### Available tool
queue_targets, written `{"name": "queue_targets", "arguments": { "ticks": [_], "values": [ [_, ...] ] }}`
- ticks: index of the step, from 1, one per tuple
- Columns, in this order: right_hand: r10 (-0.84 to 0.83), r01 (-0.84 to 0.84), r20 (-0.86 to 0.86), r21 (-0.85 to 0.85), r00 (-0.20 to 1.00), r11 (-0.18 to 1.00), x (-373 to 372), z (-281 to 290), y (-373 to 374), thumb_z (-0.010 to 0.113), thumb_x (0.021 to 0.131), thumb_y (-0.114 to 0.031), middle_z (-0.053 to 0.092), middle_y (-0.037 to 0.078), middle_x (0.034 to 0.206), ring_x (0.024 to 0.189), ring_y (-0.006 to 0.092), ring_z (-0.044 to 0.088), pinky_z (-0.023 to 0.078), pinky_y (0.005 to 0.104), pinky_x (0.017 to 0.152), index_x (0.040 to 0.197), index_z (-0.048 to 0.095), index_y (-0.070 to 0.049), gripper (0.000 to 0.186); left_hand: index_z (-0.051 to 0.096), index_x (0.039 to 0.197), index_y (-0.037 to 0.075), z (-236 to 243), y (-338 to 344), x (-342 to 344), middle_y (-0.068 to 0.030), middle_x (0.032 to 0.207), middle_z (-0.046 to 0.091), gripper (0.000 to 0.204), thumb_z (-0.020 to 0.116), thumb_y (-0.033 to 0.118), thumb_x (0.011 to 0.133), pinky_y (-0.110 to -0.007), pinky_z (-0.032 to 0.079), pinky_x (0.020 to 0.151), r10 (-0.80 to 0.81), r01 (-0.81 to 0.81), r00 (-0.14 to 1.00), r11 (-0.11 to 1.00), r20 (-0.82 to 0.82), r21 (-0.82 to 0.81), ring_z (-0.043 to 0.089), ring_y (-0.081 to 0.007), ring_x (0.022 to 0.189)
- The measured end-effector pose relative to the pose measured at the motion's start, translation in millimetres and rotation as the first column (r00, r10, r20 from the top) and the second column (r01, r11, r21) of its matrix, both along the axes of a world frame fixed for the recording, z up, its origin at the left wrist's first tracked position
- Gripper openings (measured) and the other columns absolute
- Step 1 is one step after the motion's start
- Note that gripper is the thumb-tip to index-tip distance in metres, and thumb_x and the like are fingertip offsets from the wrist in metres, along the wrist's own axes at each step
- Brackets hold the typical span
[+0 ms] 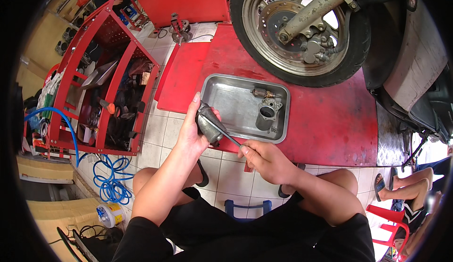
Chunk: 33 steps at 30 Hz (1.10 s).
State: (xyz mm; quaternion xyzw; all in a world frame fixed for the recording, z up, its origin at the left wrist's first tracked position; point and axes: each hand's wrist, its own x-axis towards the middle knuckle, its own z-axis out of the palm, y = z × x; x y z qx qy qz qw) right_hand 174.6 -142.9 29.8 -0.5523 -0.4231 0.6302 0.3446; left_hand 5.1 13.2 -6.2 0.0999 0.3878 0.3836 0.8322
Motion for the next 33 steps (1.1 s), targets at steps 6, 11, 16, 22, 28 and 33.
{"name": "queue_targets", "arguments": {
  "ticks": [6, 11, 16, 22, 28, 33],
  "values": [
    [-0.007, 0.007, -0.001, 0.028, 1.000, 1.000, 0.2, -2.8, 0.5, 0.038, 0.110, -0.026, 0.050, 0.002, 0.069, 0.067, 0.0118, 0.054, 0.051, 0.0311, 0.069, 0.106, 0.059, 0.003, 0.036, 0.057, 0.095, 0.007, -1.0, 2.0, -0.9, -0.0062, 0.082, 0.059, 0.042, 0.082, 0.040, 0.085, -0.037, 0.061, 0.070, 0.010, -0.010, 1.000, 1.000, -0.001, -0.002, 0.065, -0.0204, 0.076],
    [-0.005, -0.014, -0.194, -0.096, 0.981, 0.995, 2.3, -5.6, 2.3, 0.038, 0.111, -0.028, 0.045, -0.001, 0.067, 0.056, 0.0070, 0.042, 0.049, 0.0288, 0.064, 0.111, 0.056, 0.003, 0.036, 0.055, 0.097, 0.009, -5.1, 2.4, -0.2, -0.0054, 0.084, 0.058, 0.039, 0.081, 0.036, 0.086, -0.037, 0.061, 0.070, 0.016, -0.016, 1.000, 1.000, 0.013, 0.017, 0.065, -0.0198, 0.076],
    [-0.062, -0.142, -0.537, -0.329, 0.841, 0.934, 9.8, -4.8, 9.2, 0.038, 0.111, -0.030, 0.042, -0.003, 0.065, 0.049, 0.0069, 0.034, 0.042, 0.0323, 0.049, 0.113, 0.053, 0.002, 0.035, 0.053, 0.100, 0.009, -10.0, 1.6, -1.6, -0.0052, 0.087, 0.057, 0.037, 0.079, 0.032, 0.089, -0.036, 0.060, 0.069, 0.020, -0.020, 1.000, 0.999, -0.017, 0.035, 0.064, -0.0196, 0.076],
    [-0.172, -0.135, 0.515, 0.506, 0.840, 0.852, -7.0, -35.1, 2.4, 0.053, 0.103, -0.015, 0.056, 0.018, 0.064, 0.052, 0.0360, 0.055, 0.042, 0.0455, 0.051, 0.106, 0.055, 0.001, 0.017, 0.054, 0.105, 0.008, -4.0, -10.0, 6.2, -0.0046, 0.091, 0.058, 0.035, 0.079, 0.027, 0.090, -0.034, 0.058, 0.067, 0.149, -0.132, 0.982, 0.980, -0.114, 0.151, 0.064, -0.0187, 0.076],
    [-0.215, -0.043, 0.507, 0.449, 0.835, 0.893, -16.0, -27.5, 3.4, 0.055, 0.102, -0.011, 0.060, 0.019, 0.069, 0.058, 0.0300, 0.060, 0.045, 0.0403, 0.057, 0.102, 0.061, 0.003, 0.016, 0.056, 0.102, 0.007, 0.9, -6.0, 4.1, -0.0050, 0.092, 0.061, 0.034, 0.081, 0.026, 0.088, -0.033, 0.057, 0.065, 0.184, -0.165, 0.974, 0.976, -0.133, 0.143, 0.064, -0.0184, 0.076],
    [-0.025, 0.023, 0.058, 0.023, 0.998, 0.999, -1.0, -19.7, 10.2, 0.058, 0.103, -0.016, 0.068, 0.009, 0.073, 0.063, 0.0113, 0.063, 0.048, 0.0313, 0.054, 0.097, 0.065, 0.005, 0.023, 0.056, 0.100, 0.005, 7.0, -3.5, 3.1, -0.0057, 0.088, 0.062, 0.036, 0.083, 0.023, 0.085, -0.034, 0.057, 0.063, 0.150, -0.096, 0.962, 0.967, -0.226, 0.237, 0.065, -0.0194, 0.073]
  ]
}}
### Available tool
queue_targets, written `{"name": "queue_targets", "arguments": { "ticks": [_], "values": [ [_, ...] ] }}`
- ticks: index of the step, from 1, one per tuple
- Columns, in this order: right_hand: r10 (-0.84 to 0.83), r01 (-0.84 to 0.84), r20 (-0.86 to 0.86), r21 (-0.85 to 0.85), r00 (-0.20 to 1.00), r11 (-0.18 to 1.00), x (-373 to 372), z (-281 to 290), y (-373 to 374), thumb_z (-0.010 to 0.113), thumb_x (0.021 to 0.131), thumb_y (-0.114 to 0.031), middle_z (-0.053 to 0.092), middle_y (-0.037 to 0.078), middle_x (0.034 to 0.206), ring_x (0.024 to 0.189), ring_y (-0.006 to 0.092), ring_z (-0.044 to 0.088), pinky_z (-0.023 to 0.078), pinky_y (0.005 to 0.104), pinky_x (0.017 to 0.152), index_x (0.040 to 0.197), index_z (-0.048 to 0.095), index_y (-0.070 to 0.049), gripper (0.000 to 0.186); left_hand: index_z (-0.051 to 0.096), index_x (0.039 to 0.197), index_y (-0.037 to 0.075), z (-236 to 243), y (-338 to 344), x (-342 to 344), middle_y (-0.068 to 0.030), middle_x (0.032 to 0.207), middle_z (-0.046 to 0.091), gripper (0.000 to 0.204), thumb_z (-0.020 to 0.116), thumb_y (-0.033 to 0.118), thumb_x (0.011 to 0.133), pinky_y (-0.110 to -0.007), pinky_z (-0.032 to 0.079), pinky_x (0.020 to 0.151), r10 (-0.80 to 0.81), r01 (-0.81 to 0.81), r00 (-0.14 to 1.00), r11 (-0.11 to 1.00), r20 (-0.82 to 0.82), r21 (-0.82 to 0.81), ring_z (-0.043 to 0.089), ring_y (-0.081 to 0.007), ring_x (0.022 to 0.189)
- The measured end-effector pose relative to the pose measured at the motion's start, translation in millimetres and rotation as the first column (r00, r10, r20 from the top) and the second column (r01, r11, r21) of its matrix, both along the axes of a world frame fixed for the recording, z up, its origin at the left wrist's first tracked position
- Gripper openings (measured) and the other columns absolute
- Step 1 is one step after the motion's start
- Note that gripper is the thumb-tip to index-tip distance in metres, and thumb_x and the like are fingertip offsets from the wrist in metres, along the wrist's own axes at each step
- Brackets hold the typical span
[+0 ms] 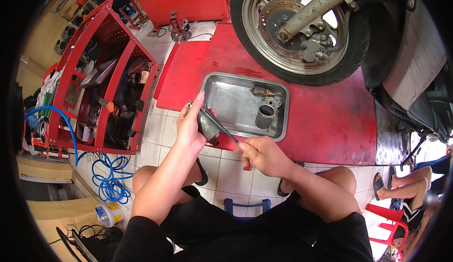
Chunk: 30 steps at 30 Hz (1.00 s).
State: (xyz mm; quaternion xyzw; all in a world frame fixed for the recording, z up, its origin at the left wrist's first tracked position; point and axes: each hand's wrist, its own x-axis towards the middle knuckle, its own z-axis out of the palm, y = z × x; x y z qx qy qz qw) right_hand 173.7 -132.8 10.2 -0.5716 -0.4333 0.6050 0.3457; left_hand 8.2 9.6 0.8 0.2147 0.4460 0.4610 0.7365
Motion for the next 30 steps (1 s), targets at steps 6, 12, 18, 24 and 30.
{"name": "queue_targets", "arguments": {
  "ticks": [6, 12, 18, 24, 30],
  "values": [
    [0.086, -0.095, -0.094, -0.099, 0.992, 0.991, 5.9, -12.2, -1.1, 0.070, 0.096, -0.021, 0.070, 0.012, 0.076, 0.063, 0.0139, 0.066, 0.051, 0.0272, 0.056, 0.096, 0.066, 0.008, 0.029, 0.057, 0.102, 0.003, -12.3, -6.4, -0.3, -0.0067, 0.089, 0.063, 0.039, 0.086, 0.021, 0.082, -0.035, 0.058, 0.062, -0.086, 0.082, 0.995, 0.993, -0.045, -0.087, 0.065, -0.0197, 0.071],
    [0.123, -0.246, -0.423, -0.252, 0.898, 0.936, 4.3, -1.1, -1.5, 0.073, 0.094, -0.024, 0.073, 0.013, 0.082, 0.082, 0.0179, 0.072, 0.056, 0.0283, 0.071, 0.127, 0.057, 0.009, 0.049, 0.057, 0.108, 0.002, -16.5, -7.5, 1.9, -0.0067, 0.086, 0.063, 0.047, 0.088, 0.022, 0.080, -0.035, 0.058, 0.061, -0.221, 0.212, 0.973, 0.968, -0.061, -0.132, 0.066, -0.0199, 0.070],
    [0.284, -0.356, -0.320, -0.192, 0.904, 0.915, 10.0, 7.9, 3.1, 0.077, 0.090, -0.020, 0.072, 0.008, 0.083, 0.089, 0.0125, 0.070, 0.055, 0.0263, 0.078, 0.132, 0.054, 0.009, 0.056, 0.052, 0.114, 0.001, -16.2, -9.5, 3.2, -0.0082, 0.085, 0.063, 0.056, 0.089, 0.025, 0.079, -0.035, 0.058, 0.059, -0.281, 0.269, 0.959, 0.945, -0.042, -0.186, 0.067, -0.0208, 0.071],
    [0.387, -0.407, -0.175, -0.101, 0.905, 0.908, 6.8, -7.9, 2.2, 0.076, 0.091, -0.021, 0.071, 0.007, 0.086, 0.090, 0.0137, 0.069, 0.056, 0.0283, 0.082, 0.132, 0.055, 0.007, 0.054, 0.052, 0.113, 0.001, -20.0, -7.6, 4.9, -0.0100, 0.087, 0.064, 0.055, 0.088, 0.027, 0.080, -0.036, 0.059, 0.059, -0.274, 0.265, 0.962, 0.947, -0.024, -0.179, 0.067, -0.0215, 0.069],
    [0.261, -0.402, -0.512, -0.186, 0.818, 0.896, 11.0, 4.6, 0.0, 0.070, 0.096, -0.017, 0.070, 0.011, 0.098, 0.090, 0.0183, 0.070, 0.057, 0.0313, 0.084, 0.131, 0.054, 0.008, 0.046, 0.053, 0.112, 0.002, -16.7, -7.7, 3.0, -0.0107, 0.086, 0.063, 0.054, 0.088, 0.028, 0.080, -0.037, 0.059, 0.058, -0.309, 0.297, 0.950, 0.934, -0.032, -0.200, 0.067, -0.0221, 0.068]
  ]
}}
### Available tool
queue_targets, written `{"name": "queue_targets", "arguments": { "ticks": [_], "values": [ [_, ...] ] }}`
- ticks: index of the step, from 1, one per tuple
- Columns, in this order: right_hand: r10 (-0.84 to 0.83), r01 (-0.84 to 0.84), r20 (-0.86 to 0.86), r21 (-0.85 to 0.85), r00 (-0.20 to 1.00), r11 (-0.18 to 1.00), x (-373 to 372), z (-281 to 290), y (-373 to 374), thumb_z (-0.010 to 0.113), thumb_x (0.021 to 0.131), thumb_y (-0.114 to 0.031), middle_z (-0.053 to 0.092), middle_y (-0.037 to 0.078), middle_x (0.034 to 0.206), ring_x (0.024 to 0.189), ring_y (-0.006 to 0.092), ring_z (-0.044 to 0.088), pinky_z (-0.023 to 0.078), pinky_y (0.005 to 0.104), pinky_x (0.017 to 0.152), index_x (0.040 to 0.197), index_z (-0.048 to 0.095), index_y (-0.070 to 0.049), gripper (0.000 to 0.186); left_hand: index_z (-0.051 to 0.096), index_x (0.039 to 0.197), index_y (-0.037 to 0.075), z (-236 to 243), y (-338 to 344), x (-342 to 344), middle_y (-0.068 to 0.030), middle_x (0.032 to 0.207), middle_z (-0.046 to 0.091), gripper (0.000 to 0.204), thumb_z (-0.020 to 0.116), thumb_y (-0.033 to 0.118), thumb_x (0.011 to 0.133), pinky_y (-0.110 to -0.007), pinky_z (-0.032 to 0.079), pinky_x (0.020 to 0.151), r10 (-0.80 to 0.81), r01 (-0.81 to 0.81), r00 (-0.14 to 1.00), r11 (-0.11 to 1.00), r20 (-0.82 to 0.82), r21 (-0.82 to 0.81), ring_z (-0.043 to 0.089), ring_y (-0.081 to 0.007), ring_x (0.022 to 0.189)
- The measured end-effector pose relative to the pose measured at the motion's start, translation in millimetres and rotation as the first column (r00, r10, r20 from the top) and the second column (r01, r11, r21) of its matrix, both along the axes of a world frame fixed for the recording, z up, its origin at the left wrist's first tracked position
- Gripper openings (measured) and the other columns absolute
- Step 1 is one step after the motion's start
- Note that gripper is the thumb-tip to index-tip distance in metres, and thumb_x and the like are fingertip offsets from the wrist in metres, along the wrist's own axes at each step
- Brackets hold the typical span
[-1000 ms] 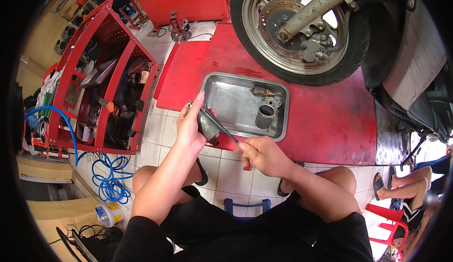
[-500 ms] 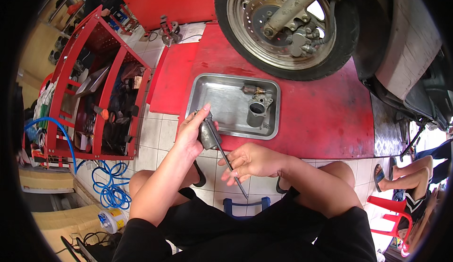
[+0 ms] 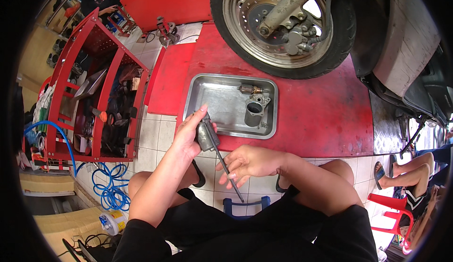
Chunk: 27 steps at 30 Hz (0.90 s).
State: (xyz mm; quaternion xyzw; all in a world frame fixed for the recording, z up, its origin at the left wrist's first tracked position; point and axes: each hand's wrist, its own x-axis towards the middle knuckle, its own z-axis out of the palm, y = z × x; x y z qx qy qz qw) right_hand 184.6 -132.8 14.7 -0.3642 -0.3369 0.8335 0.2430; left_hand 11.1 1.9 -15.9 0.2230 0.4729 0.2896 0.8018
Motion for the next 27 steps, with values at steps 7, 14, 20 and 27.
{"name": "queue_targets", "arguments": {
  "ticks": [7, 14, 20, 27],
  "values": [
    [0.104, -0.124, 0.155, 0.124, 0.982, 0.985, 1.9, -2.9, 7.6, 0.074, 0.093, -0.020, 0.070, 0.010, 0.094, 0.083, 0.0155, 0.069, 0.056, 0.0279, 0.076, 0.119, 0.062, 0.005, 0.038, 0.054, 0.111, 0.003, 0.2, -0.7, -2.3, -0.0111, 0.084, 0.064, 0.053, 0.088, 0.030, 0.080, -0.038, 0.058, 0.056, -0.010, 0.011, 1.000, 1.000, 0.018, -0.012, 0.067, -0.0225, 0.068],
    [0.036, -0.037, 0.030, 0.026, 0.999, 0.999, -0.4, -13.0, 3.0, 0.071, 0.095, -0.024, 0.070, 0.008, 0.098, 0.095, 0.0145, 0.069, 0.054, 0.0306, 0.084, 0.127, 0.058, 0.001, 0.043, 0.055, 0.108, 0.005, -2.1, 2.6, -2.9, -0.0103, 0.081, 0.063, 0.050, 0.087, 0.031, 0.080, -0.039, 0.058, 0.056, -0.014, 0.015, 1.000, 1.000, 0.016, -0.022, 0.067, -0.0227, 0.067],
    [0.070, -0.071, 0.017, 0.071, 0.997, 0.995, 2.6, -0.2, 5.0, 0.074, 0.093, -0.022, 0.071, 0.008, 0.089, 0.090, 0.0151, 0.071, 0.054, 0.0268, 0.077, 0.135, 0.051, 0.001, 0.053, 0.055, 0.106, 0.006, 0.7, -0.2, -2.4, -0.0100, 0.080, 0.063, 0.049, 0.087, 0.031, 0.080, -0.038, 0.058, 0.057, -0.027, 0.029, 0.999, 0.999, 0.042, -0.042, 0.067, -0.0232, 0.066],
    [0.115, -0.143, 0.162, 0.174, 0.980, 0.974, 3.0, -20.8, 6.7, 0.075, 0.092, -0.021, 0.071, 0.008, 0.083, 0.083, 0.0140, 0.071, 0.050, 0.0231, 0.068, 0.131, 0.053, 0.001, 0.050, 0.056, 0.105, 0.005, -2.4, 1.8, -2.0, -0.0100, 0.080, 0.063, 0.047, 0.087, 0.032, 0.080, -0.038, 0.058, 0.056, -0.021, 0.024, 0.999, 0.999, 0.049, -0.043, 0.067, -0.0228, 0.067]
  ]
}}
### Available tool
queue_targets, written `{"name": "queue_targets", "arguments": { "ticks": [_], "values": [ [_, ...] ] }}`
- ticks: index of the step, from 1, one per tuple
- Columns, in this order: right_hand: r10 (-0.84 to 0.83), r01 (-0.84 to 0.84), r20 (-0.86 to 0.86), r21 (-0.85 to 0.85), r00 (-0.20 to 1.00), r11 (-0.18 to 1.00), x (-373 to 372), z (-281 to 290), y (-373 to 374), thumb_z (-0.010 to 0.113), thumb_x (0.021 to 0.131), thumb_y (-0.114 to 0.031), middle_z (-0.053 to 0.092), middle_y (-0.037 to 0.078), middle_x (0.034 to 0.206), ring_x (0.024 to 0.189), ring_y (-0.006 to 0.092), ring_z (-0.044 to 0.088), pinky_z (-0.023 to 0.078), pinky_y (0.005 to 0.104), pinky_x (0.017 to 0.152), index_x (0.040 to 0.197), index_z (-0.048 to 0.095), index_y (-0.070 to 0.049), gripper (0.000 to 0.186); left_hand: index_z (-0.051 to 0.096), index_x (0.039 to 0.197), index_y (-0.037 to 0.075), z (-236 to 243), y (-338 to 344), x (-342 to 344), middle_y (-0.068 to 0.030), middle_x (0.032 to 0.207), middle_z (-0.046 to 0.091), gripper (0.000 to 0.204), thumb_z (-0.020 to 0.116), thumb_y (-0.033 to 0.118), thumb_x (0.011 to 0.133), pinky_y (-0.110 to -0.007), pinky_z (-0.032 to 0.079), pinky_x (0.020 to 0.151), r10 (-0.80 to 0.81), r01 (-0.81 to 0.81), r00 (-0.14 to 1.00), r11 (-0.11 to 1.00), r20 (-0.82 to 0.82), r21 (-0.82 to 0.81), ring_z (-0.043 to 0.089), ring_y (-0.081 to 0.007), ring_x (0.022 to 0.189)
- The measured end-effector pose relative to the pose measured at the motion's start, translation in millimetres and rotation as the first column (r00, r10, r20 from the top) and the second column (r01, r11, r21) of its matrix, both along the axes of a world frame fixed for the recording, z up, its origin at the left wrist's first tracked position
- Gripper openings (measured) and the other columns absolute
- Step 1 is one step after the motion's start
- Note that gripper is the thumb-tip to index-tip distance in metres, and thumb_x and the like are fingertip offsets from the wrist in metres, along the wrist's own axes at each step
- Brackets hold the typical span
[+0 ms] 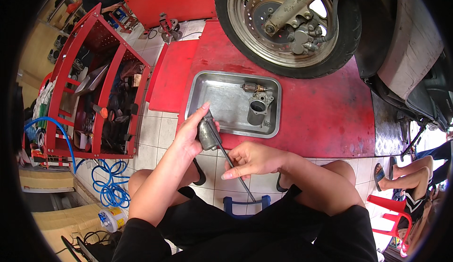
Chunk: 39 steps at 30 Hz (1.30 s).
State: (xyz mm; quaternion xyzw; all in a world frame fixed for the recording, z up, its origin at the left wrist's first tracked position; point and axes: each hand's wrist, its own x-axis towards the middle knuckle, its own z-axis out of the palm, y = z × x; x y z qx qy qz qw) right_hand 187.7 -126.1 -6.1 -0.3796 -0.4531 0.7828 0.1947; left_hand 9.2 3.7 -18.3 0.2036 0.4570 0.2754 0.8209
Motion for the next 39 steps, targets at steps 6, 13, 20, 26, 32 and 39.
{"name": "queue_targets", "arguments": {
  "ticks": [6, 13, 20, 26, 32, 39],
  "values": [
    [-0.079, 0.035, -0.233, -0.186, 0.969, 0.982, -0.5, 27.4, -1.0, 0.074, 0.093, -0.021, 0.072, 0.008, 0.090, 0.086, 0.0147, 0.071, 0.054, 0.0265, 0.072, 0.124, 0.056, -0.001, 0.041, 0.056, 0.104, 0.005, 4.8, -1.9, -1.4, -0.0101, 0.080, 0.063, 0.048, 0.087, 0.033, 0.081, -0.037, 0.058, 0.056, -0.010, 0.009, 1.000, 1.000, -0.021, -0.011, 0.067, -0.0226, 0.067],
    [0.059, -0.061, -0.034, -0.065, 0.998, 0.996, 3.8, 16.2, 5.3, 0.074, 0.092, -0.017, 0.070, 0.012, 0.096, 0.088, 0.0180, 0.072, 0.058, 0.0309, 0.078, 0.130, 0.053, 0.003, 0.048, 0.056, 0.104, 0.005, 1.7, -1.0, 0.2, -0.0102, 0.079, 0.063, 0.047, 0.086, 0.033, 0.081, -0.039, 0.058, 0.054, -0.016, 0.016, 1.000, 1.000, 0.000, -0.014, 0.067, -0.0231, 0.066],
    [-0.042, 0.023, -0.175, -0.110, 0.984, 0.994, -1.6, 24.5, -0.8, 0.074, 0.093, -0.019, 0.069, 0.008, 0.086, 0.089, 0.0166, 0.072, 0.056, 0.0281, 0.077, 0.124, 0.059, 0.004, 0.042, 0.056, 0.105, 0.006, 1.9, -1.1, -0.6, -0.0096, 0.081, 0.063, 0.048, 0.086, 0.034, 0.081, -0.039, 0.058, 0.055, -0.026, 0.025, 1.000, 1.000, 0.000, -0.013, 0.067, -0.0229, 0.068],
    [0.012, -0.011, -0.053, 0.027, 0.999, 1.000, 0.3, 3.6, 0.3, 0.071, 0.095, -0.018, 0.069, 0.008, 0.091, 0.095, 0.0175, 0.071, 0.057, 0.0308, 0.081, 0.132, 0.053, 0.003, 0.046, 0.056, 0.106, 0.006, 0.6, -0.2, 0.5, -0.0091, 0.082, 0.063, 0.048, 0.087, 0.034, 0.080, -0.040, 0.058, 0.056, -0.021, 0.021, 1.000, 1.000, -0.011, -0.024, 0.067, -0.0227, 0.068],
    [-0.192, 0.154, -0.240, -0.170, 0.951, 0.973, -10.2, 23.9, -5.6, 0.071, 0.095, -0.019, 0.069, 0.009, 0.092, 0.082, 0.0146, 0.069, 0.054, 0.0268, 0.070, 0.123, 0.060, 0.001, 0.036, 0.057, 0.105, 0.006, 0.6, 0.7, -1.1, -0.0094, 0.081, 0.063, 0.048, 0.086, 0.035, 0.080, -0.040, 0.059, 0.057, -0.028, 0.027, 1.000, 0.999, -0.004, -0.023, 0.067, -0.0230, 0.069],
    [-0.076, 0.076, -0.014, 0.013, 0.997, 0.997, -7.8, 0.3, -0.2, 0.067, 0.097, -0.013, 0.071, 0.015, 0.104, 0.089, 0.0177, 0.071, 0.055, 0.0258, 0.074, 0.131, 0.053, 0.002, 0.040, 0.056, 0.105, 0.007, -2.8, 2.7, -1.0, -0.0104, 0.081, 0.064, 0.048, 0.086, 0.036, 0.081, -0.041, 0.059, 0.056, 0.000, -0.001, 1.000, 0.999, -0.004, -0.050, 0.067, -0.0231, 0.068]
  ]
}}
